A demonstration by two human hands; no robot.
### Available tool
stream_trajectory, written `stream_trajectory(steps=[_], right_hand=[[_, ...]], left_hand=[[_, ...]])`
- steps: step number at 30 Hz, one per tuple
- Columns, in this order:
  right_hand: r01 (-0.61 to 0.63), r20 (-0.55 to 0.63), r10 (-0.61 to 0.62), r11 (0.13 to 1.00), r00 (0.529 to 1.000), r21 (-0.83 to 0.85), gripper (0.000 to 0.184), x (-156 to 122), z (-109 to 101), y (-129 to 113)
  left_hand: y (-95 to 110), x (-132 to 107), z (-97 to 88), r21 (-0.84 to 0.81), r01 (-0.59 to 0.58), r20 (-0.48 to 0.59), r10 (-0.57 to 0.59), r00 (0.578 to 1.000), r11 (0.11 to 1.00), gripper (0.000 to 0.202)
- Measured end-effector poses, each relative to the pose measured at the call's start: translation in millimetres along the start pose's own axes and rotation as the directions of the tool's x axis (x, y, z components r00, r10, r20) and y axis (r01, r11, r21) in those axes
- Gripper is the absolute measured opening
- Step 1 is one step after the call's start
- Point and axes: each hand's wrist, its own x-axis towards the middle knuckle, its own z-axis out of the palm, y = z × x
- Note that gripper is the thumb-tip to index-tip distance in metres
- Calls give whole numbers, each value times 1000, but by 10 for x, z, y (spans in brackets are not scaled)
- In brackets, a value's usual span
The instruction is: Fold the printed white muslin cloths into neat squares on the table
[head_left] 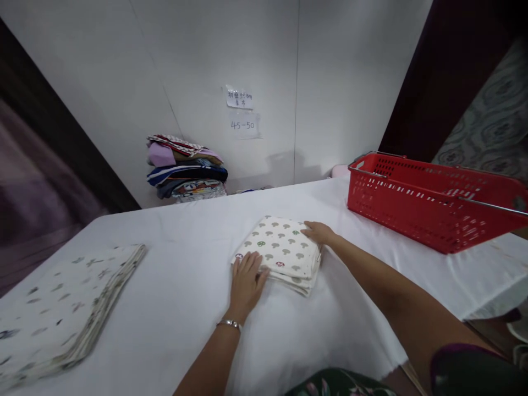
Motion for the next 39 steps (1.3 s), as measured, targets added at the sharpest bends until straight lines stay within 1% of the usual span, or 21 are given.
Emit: stream_trajectory(steps=[3, 5, 8, 12, 13, 15, 16, 17, 18, 19, 20, 21, 22, 23, 24, 27, 29, 32, 34, 37, 39], right_hand=[[-56, 23, 55, 998, 998, 5, 63, 23, -21, 91], [-81, 38, 81, 997, 996, 0, 61, -1, -29, 102], [-105, 83, 107, 994, 991, -22, 56, -150, -34, 83], [-84, 189, 91, 996, 978, -42, 49, -533, -71, 100], [-77, 224, 84, 996, 971, -41, 49, -633, -90, 110], [-76, 259, 89, 995, 962, -60, 51, -803, -128, 121], [-73, 234, 89, 994, 968, -77, 52, -867, -138, 113], [-52, 174, 68, 994, 982, -93, 54, -916, -136, 95], [-6, 85, 15, 995, 996, -104, 55, -950, -118, 65], [69, -14, -71, 991, 997, -112, 56, -975, -85, 26], [166, -91, -177, 979, 980, -117, 56, -992, -36, -21], [264, -133, -279, 957, 951, -121, 55, -1005, 23, -72], [340, -143, -356, 932, 923, -127, 54, -1016, 86, -122], [386, -127, -402, 913, 907, -135, 53, -1028, 144, -169], [406, -96, -421, 903, 902, -141, 52, -1039, 192, -211], [385, -12, -391, 911, 920, -149, 51, -1056, 243, -303], [368, -21, -375, 918, 927, -147, 51, -1051, 223, -355], [391, -71, -405, 908, 912, -149, 51, -1030, 221, -437], [416, -46, -425, 900, 904, -133, 52, -1011, 255, -472], [418, 8, -418, 905, 908, -83, 52, -955, 292, -452], [398, -16, -399, 916, 917, -46, 50, -890, 277, -390]], left_hand=[[127, -32, -46, -7, -159, 70, 159, 985, 987, 46], [175, -43, -71, -18, -199, 118, 200, 973, 980, 42], [147, -59, -118, -27, -155, 137, 157, 978, 988, 40], [98, -118, -225, -81, -88, 111, 97, 989, 993, 43], [123, -141, -255, -105, -88, 105, 99, 990, 991, 45], [228, -201, -302, -169, -138, 110, 158, 981, 976, 48], [301, -238, -315, -202, -180, 120, 207, 971, 963, 49], [378, -279, -319, -231, -220, 129, 254, 959, 948, 47], [452, -324, -314, -253, -255, 134, 295, 946, 933, 45], [517, -370, -300, -262, -280, 133, 323, 937, 923, 42], [568, -417, -281, -261, -294, 132, 336, 933, 920, 40], [603, -461, -260, -252, -299, 130, 339, 932, 920, 39], [622, -501, -242, -239, -300, 130, 336, 933, 924, 39], [630, -537, -230, -225, -296, 136, 331, 934, 928, 41], [630, -567, -226, -212, -290, 146, 324, 935, 933, 42], [635, -632, -251, -197, -276, 186, 312, 932, 941, 44], [661, -658, -270, -209, -291, 204, 333, 921, 934, 45], [711, -676, -268, -226, -314, 206, 361, 910, 922, 45], [733, -679, -262, -230, -306, 208, 354, 912, 924, 44], [760, -684, -287, -259, -275, 227, 335, 915, 926, 41], [782, -689, -321, -296, -242, 219, 312, 924, 924, 38]])
